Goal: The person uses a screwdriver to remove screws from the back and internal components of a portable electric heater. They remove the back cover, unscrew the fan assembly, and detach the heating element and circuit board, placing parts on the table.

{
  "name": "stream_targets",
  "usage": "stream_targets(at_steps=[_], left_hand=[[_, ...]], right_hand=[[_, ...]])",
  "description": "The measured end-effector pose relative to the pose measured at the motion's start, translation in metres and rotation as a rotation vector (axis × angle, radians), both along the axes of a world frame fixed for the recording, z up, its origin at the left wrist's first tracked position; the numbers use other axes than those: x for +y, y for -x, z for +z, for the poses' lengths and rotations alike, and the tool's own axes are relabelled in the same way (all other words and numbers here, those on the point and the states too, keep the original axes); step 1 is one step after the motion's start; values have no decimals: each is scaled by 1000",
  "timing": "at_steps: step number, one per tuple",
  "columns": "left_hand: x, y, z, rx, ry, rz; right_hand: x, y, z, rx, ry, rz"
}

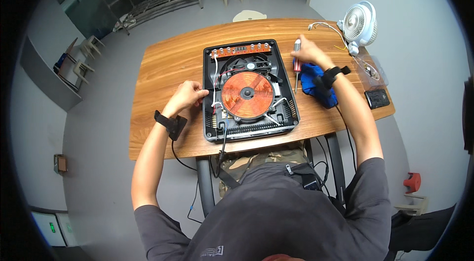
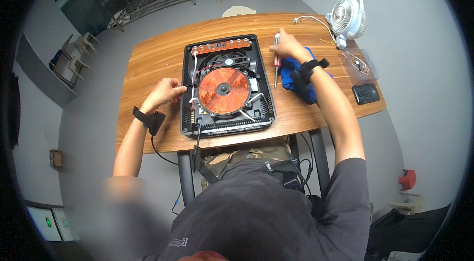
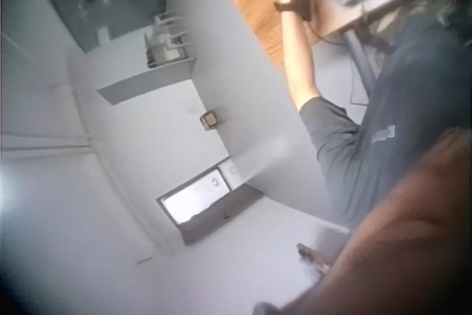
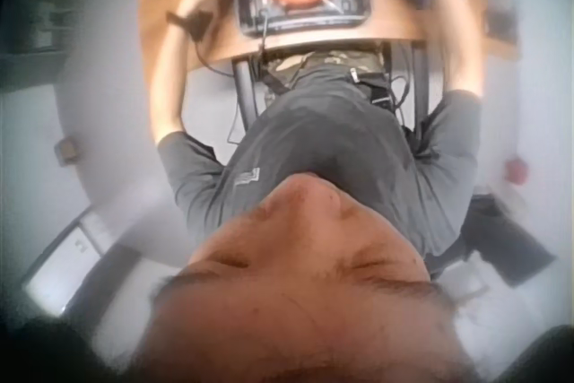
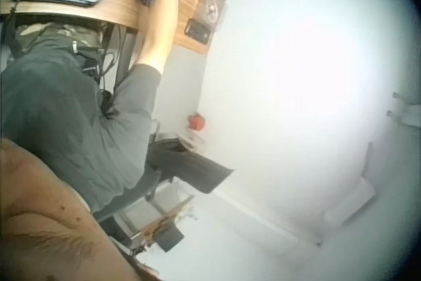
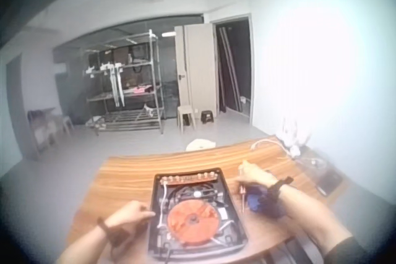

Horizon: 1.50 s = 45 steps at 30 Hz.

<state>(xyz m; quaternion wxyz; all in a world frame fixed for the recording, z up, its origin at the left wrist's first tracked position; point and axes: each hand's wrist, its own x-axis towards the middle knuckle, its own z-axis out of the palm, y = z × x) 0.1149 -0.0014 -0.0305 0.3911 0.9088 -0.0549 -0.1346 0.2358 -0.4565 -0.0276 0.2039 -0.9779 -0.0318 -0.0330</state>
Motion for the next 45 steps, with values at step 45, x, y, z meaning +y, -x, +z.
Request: stream_targets(at_steps=[45], left_hand=[[-175, -38, 79, -467, -127, -438]], right_hand=[[82, 92, 99, -473, -248, 647]])
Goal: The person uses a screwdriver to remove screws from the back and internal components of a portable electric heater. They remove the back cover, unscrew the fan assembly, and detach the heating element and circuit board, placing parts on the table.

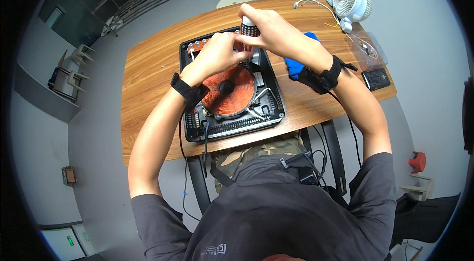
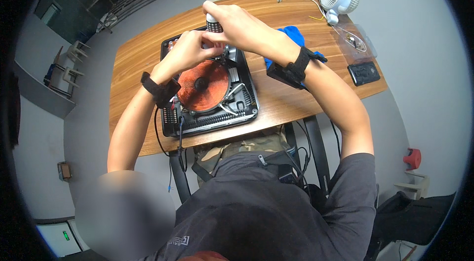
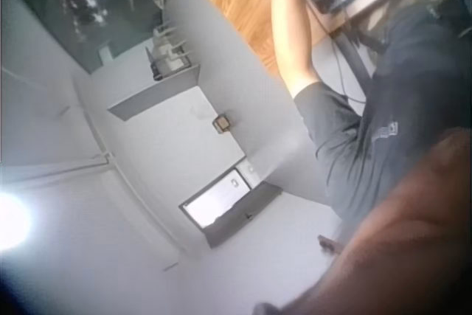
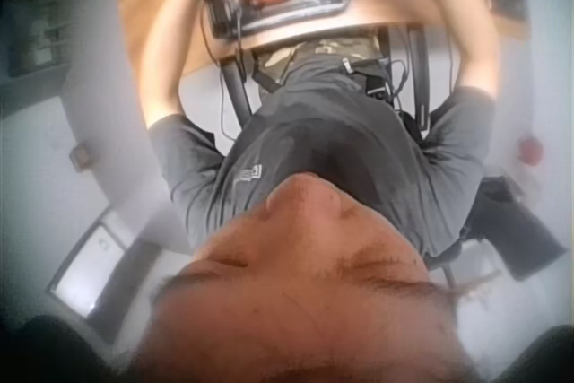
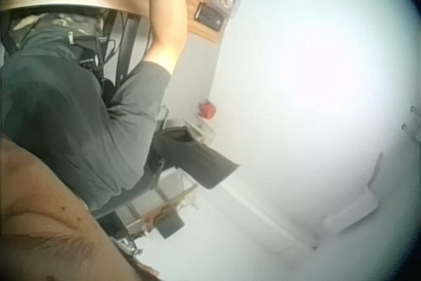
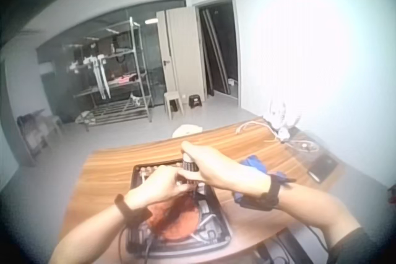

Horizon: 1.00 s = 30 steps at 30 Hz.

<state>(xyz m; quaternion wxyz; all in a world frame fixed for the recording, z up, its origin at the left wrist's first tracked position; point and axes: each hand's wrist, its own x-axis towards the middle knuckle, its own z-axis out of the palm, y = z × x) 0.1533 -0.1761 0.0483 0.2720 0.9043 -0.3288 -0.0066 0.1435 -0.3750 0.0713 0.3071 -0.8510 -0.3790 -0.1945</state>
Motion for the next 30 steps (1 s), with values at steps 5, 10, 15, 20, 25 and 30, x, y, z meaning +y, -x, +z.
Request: stream_targets(at_steps=[5, 10, 15, 20, 25, 30], left_hand=[[-3, 5, 4, -30, 69, 19], [-1, 7, 8, -27, 45, 16], [-3, 4, 6, -27, 8, 26], [-4, 6, 7, -51, 1, 29], [-4, 4, 6, -65, 1, 21], [-1, 2, 2, -75, 51, 28]], right_hand=[[-2, -2, -4, -15, 10, 10], [0, 1, 0, 23, 11, 8], [-1, 2, 1, 20, 31, 12], [-2, 1, 0, 31, 30, -2], [-2, 0, 0, 14, 22, 10], [3, 0, 3, 66, 46, -7]])
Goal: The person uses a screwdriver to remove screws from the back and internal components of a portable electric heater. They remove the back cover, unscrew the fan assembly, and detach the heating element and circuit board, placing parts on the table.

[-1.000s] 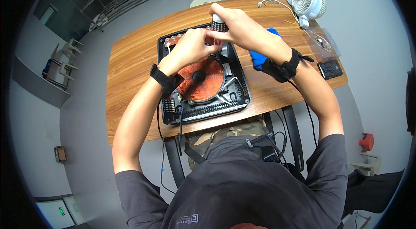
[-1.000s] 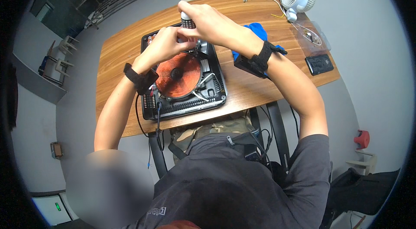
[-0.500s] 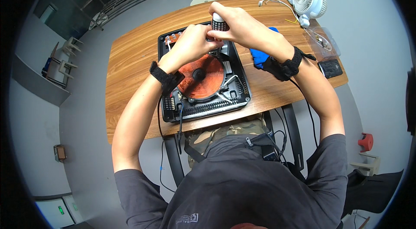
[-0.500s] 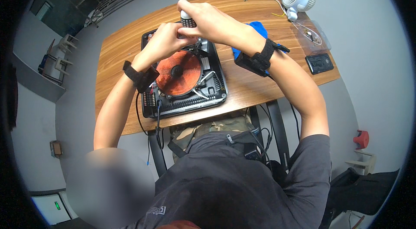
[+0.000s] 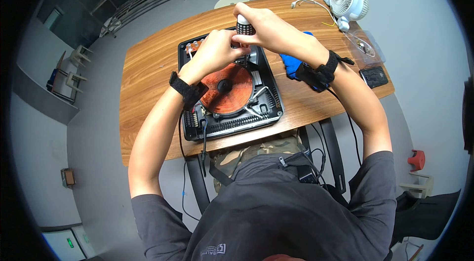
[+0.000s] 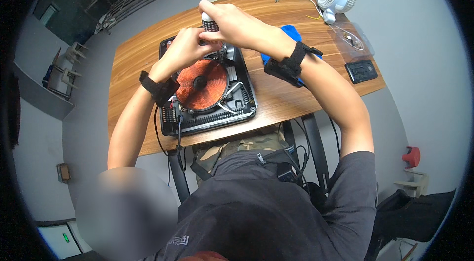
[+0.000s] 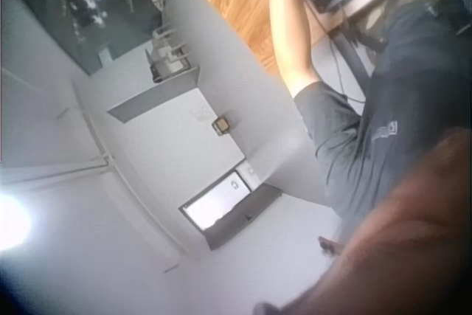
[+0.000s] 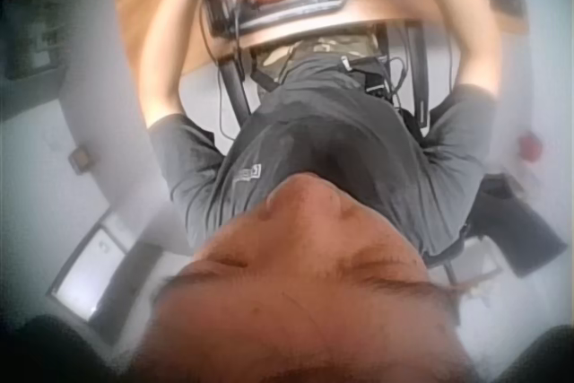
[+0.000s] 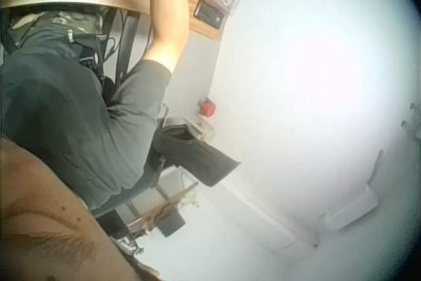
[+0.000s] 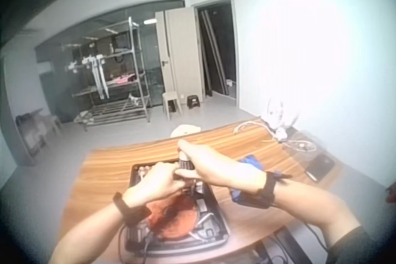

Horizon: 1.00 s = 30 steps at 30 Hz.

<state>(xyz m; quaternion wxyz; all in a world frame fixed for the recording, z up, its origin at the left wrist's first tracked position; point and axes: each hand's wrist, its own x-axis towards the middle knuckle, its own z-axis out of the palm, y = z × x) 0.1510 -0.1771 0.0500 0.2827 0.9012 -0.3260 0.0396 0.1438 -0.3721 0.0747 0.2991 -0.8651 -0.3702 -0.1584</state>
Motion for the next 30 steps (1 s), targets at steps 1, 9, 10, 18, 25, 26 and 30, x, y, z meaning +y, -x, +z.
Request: stream_targets(at_steps=[1, 9, 10, 18, 25, 26, 30], left_hand=[[-1, 0, 1, 6, -7, 8], [-7, 3, 9, -7, -87, 34], [-6, 3, 8, 2, -72, 33], [-6, -5, 2, 2, -59, 58], [-5, -15, 1, 140, 171, 8], [-6, -15, 2, 120, 139, 11], [-10, -9, 8, 104, 66, 30]], right_hand=[[0, -1, 0, 0, 2, 0], [-6, -6, 9, 13, 113, 89], [-4, -5, 13, 26, 146, 85], [4, -12, 16, -173, 285, -174], [1, -11, 19, -131, 219, -125], [1, -11, 17, -139, 217, -126], [1, -9, 17, -126, 202, -107]])
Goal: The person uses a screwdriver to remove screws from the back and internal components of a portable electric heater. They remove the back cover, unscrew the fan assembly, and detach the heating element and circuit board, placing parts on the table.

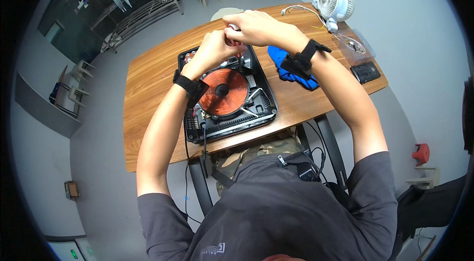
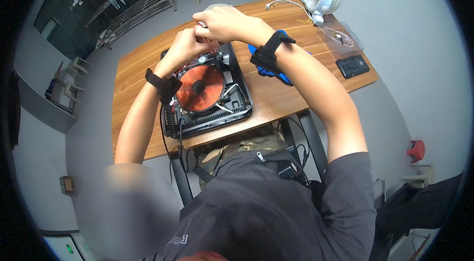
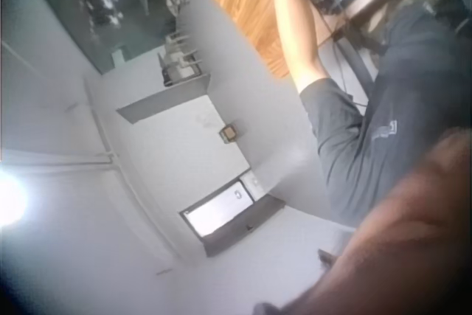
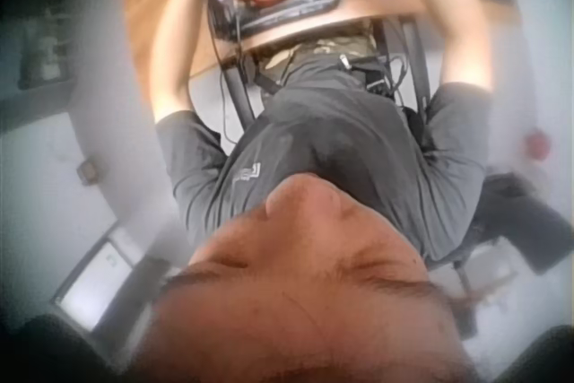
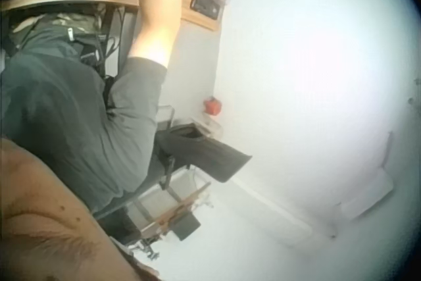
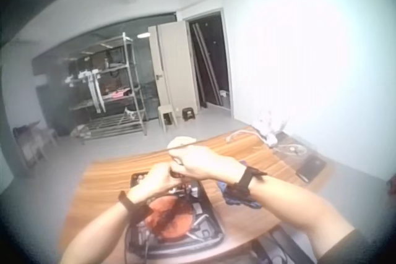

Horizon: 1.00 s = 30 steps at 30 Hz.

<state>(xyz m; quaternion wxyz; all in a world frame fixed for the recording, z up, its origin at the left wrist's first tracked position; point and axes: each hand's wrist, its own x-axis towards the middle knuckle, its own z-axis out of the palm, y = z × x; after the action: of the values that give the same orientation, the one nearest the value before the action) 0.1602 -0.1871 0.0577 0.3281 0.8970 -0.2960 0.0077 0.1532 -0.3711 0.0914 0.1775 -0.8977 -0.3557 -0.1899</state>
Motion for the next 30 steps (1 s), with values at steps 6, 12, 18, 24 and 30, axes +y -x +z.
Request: stream_targets(at_steps=[6, 12, 18, 24, 30], left_hand=[[7, -7, -5, -12, -6, -8], [7, 4, 0, -121, -20, -37], [4, 4, -2, -104, -23, 29], [2, 14, 7, -73, -49, 67], [5, 12, 1, -56, 15, 67]], right_hand=[[11, 4, -1, 35, -30, 15], [16, 10, -5, -31, -4, -102], [15, 14, -3, 36, -36, -110], [17, 13, -8, 34, -50, -133], [22, 17, -6, -14, -14, -192]])
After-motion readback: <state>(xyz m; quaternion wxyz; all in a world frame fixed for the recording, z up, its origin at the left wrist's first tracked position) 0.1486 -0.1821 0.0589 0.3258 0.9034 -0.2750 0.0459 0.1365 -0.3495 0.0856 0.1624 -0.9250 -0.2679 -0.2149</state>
